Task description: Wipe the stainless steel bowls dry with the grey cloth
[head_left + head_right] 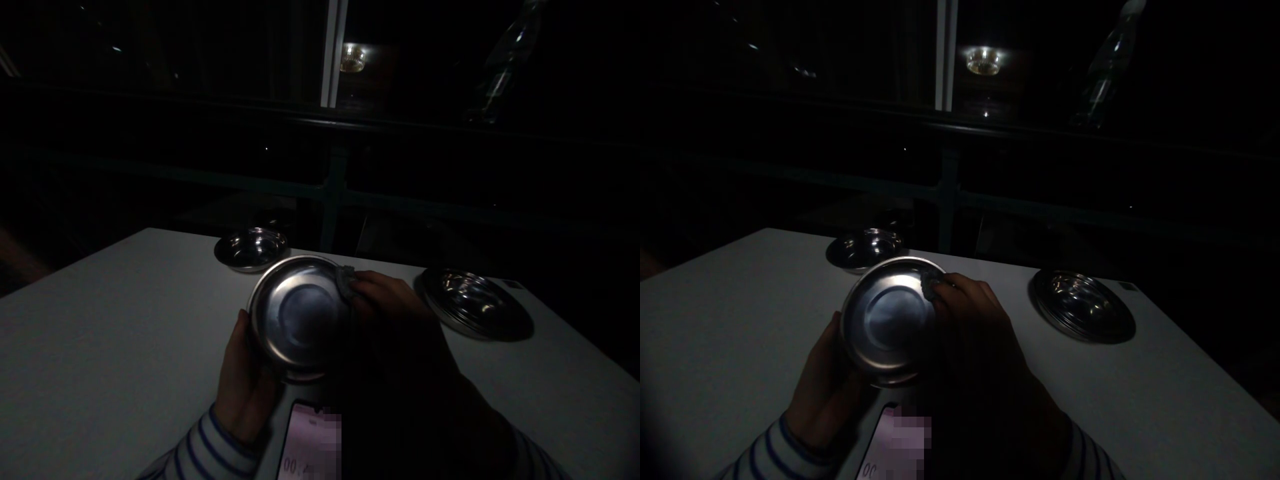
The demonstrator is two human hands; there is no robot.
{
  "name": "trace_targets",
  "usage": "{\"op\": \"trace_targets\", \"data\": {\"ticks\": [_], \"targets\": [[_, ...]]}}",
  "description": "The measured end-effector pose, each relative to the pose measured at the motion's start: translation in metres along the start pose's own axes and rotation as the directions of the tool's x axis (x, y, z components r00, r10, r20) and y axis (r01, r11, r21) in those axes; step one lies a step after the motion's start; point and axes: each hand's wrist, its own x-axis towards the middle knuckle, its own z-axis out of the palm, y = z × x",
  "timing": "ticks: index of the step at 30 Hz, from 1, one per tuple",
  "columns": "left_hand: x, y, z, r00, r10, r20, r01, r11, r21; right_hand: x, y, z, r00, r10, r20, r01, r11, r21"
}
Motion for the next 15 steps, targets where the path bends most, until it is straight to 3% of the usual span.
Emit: {"op": "trace_targets", "data": {"ticks": [4, 6, 8, 10, 15], "targets": [[-0.001, -0.002, -0.001, 1.000, 0.002, 0.020, -0.003, 1.000, 0.010, -0.014, -0.008, 0.020, 0.996, -0.071, 0.056, 0.072, 0.997, -0.024], [0.000, -0.004, -0.005, 1.000, 0.006, 0.014, -0.006, 0.999, 0.034, -0.025, -0.017, 0.036, 0.996, -0.087, 0.016, 0.088, 0.992, -0.086], [0.001, -0.005, -0.008, 1.000, 0.013, 0.003, -0.013, 0.999, 0.043, -0.033, -0.024, 0.048, 0.979, -0.204, 0.000, 0.201, 0.966, -0.161], [0.002, -0.006, -0.009, 1.000, 0.025, -0.009, -0.024, 0.999, 0.042, -0.035, -0.027, 0.053, 0.971, -0.205, 0.124, 0.223, 0.962, -0.155], [0.001, -0.008, -0.007, 1.000, -0.020, 0.017, 0.020, 1.000, 0.006, -0.030, -0.026, 0.049, 0.990, -0.134, 0.052, 0.142, 0.970, -0.195]]}}
